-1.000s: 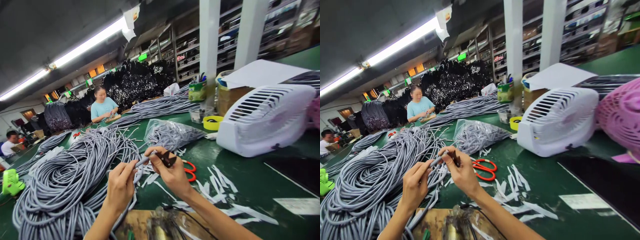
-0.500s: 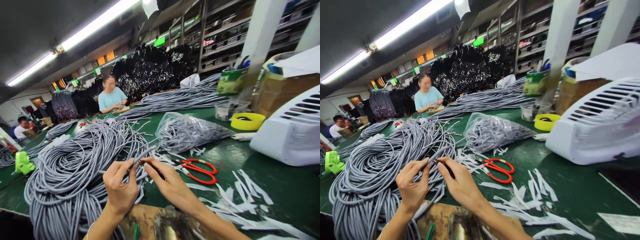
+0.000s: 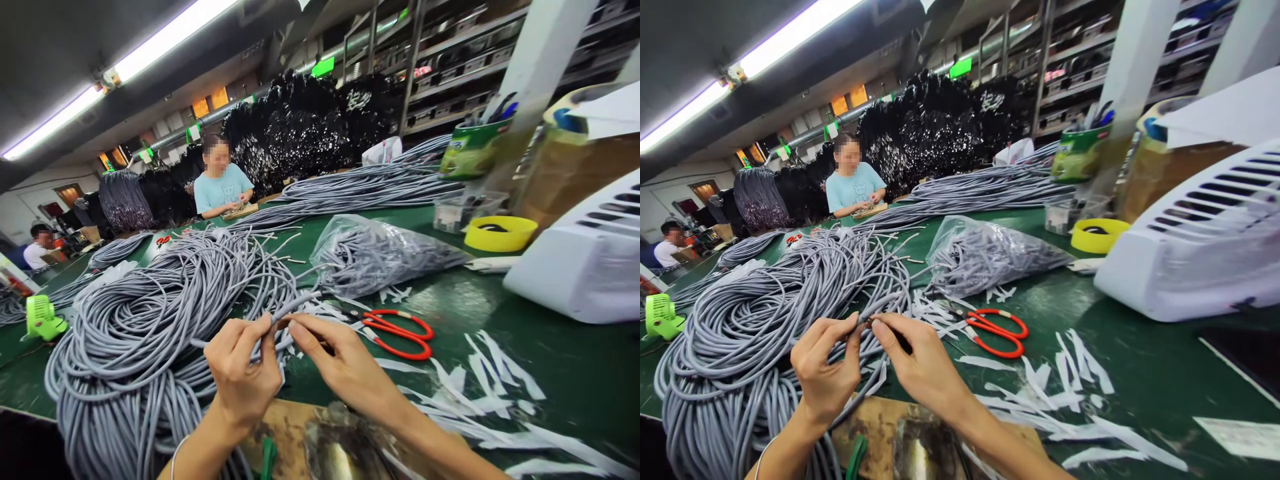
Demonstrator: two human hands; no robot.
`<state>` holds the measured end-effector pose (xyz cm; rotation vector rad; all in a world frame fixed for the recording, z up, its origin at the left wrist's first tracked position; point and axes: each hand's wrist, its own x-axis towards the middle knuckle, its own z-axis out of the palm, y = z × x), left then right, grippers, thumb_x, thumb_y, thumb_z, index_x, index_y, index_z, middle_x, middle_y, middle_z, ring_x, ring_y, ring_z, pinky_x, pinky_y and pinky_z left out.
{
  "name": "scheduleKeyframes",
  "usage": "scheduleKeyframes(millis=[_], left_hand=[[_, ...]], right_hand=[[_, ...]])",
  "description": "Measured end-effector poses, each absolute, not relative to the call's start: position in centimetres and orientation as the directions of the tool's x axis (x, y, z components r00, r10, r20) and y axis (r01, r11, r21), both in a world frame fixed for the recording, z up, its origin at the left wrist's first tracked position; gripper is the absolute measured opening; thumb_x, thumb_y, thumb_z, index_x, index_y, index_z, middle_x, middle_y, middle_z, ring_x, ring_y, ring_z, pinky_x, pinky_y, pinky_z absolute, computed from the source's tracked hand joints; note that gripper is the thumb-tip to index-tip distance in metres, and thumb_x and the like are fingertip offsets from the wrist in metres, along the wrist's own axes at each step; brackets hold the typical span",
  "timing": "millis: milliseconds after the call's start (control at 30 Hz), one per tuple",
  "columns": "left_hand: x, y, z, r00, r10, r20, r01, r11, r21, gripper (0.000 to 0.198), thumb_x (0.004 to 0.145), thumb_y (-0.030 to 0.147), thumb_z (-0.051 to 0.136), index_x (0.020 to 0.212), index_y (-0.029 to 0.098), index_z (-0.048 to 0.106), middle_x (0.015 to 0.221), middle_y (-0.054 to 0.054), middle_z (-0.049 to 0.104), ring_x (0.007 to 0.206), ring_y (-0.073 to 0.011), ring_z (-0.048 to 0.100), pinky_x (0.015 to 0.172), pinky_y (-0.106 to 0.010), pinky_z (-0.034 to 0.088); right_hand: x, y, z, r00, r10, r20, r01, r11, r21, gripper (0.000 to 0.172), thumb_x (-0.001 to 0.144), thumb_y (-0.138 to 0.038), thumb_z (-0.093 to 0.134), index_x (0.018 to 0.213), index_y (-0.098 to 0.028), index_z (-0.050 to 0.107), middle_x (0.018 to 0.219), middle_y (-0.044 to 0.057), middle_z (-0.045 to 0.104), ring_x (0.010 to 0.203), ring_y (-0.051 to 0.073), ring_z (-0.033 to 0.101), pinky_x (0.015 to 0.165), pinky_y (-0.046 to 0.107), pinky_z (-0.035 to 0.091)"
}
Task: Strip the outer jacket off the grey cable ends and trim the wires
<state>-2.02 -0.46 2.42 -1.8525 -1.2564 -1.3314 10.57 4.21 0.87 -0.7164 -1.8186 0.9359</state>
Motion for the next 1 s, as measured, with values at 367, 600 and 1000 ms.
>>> scheduleKeyframes(millis=[367,600,1000], left_hand=[[-1.9,-0.4,2.4,0.085,0.383,0.92,0.915,-0.395,0.08,0.012,0.075,0.005,0.056,0.081,0.013,0.063,0.062,-0.002,0.063,0.055,-0.0102,0.056,0.053,-0.021,0.047],[-1.7,-0.4,2.1,0.115,0.368,0.923,0.938,-0.345,0.021,0.011,0.076,0.007,0.056,0.082,0.014,0.062,0.062,-0.002,0.063,0.055,-0.011,0.057,0.055,-0.021,0.046],[-1.7,-0.5,2.0,0.045,0.553,0.832,0.907,-0.371,0.198,0.017,0.085,0.015,0.045,0.085,0.012,0.062,0.06,-0.003,0.06,0.05,-0.0111,0.054,0.049,-0.021,0.04]], right_hand=[[10.2,3.9,0.4,-0.429,0.797,0.425,-0.008,0.467,-0.884,0.041,0.086,-0.047,0.035,0.062,-0.017,0.051,0.056,-0.001,0.05,0.051,0.011,0.043,0.049,0.022,0.038],[9.9,3.7,-0.2,-0.35,0.839,0.416,-0.04,0.431,-0.902,0.039,0.084,-0.048,0.041,0.078,-0.017,0.064,0.077,0.005,0.066,0.071,0.017,0.06,0.067,0.025,0.049],[10.2,3.6,-0.2,-0.213,0.872,0.441,0.029,0.457,-0.889,0.04,0.077,-0.049,0.049,0.078,-0.016,0.071,0.084,0.011,0.071,0.08,0.024,0.066,0.074,0.034,0.054]])
